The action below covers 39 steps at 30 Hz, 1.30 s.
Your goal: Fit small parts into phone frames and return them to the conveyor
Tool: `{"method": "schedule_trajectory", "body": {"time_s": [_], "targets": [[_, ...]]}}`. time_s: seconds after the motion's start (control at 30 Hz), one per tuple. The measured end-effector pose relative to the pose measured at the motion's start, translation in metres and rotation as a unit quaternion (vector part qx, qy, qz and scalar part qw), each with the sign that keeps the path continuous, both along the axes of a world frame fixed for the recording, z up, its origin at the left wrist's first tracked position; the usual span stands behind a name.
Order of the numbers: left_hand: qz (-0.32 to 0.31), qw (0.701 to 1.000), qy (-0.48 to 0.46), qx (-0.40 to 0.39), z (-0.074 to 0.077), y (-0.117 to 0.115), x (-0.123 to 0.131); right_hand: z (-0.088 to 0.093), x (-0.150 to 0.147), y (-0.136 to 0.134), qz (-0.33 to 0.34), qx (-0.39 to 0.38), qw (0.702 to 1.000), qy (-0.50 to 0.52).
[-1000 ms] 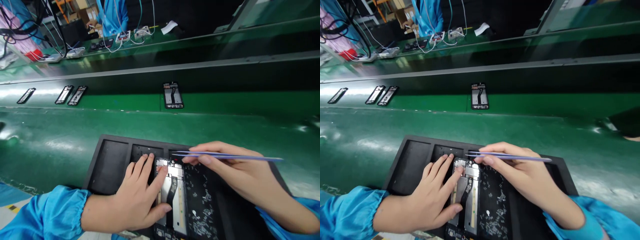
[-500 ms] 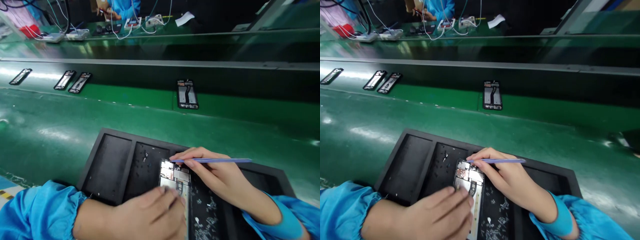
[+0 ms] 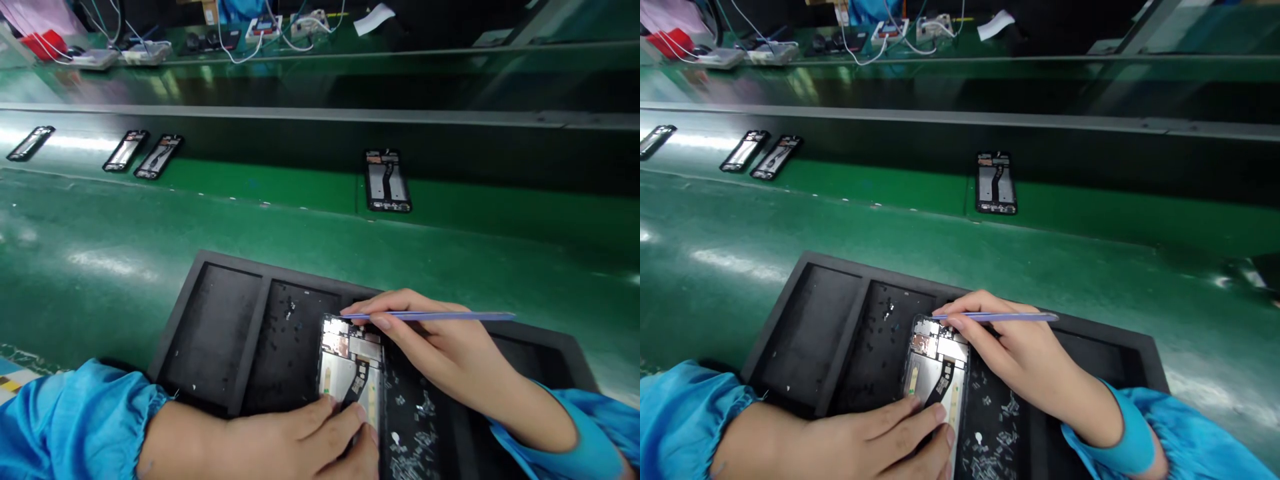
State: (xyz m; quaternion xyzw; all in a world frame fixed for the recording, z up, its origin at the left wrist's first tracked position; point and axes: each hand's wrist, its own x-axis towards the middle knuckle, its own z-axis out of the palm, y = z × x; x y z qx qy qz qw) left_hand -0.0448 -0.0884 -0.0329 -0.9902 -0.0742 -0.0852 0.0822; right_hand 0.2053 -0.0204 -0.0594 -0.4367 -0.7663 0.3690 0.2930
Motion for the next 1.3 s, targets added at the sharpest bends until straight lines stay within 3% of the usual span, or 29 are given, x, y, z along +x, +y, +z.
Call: {"method": "schedule_trajectory", "body": {"time_s": [0.33, 1.17, 1.3], "targets": [[0.023, 0.999, -0.014, -0.019, -0.008, -0.008, 0.003, 0.002, -0.002, 0.0, -0.01, -0.003, 1.0, 0.0], [0.045, 0.998, -0.028, -0.026, -0.009, -0.009, 0.002, 0.005, -0.008, 0.0, -0.033, -0.015, 0.999, -0.011], [0.017, 0.999, -0.026, -0.014, -0.008, -0.008, -0.001, 0.002, -0.009, 0.001, -0.057, -0.003, 0.998, -0.01]]}}
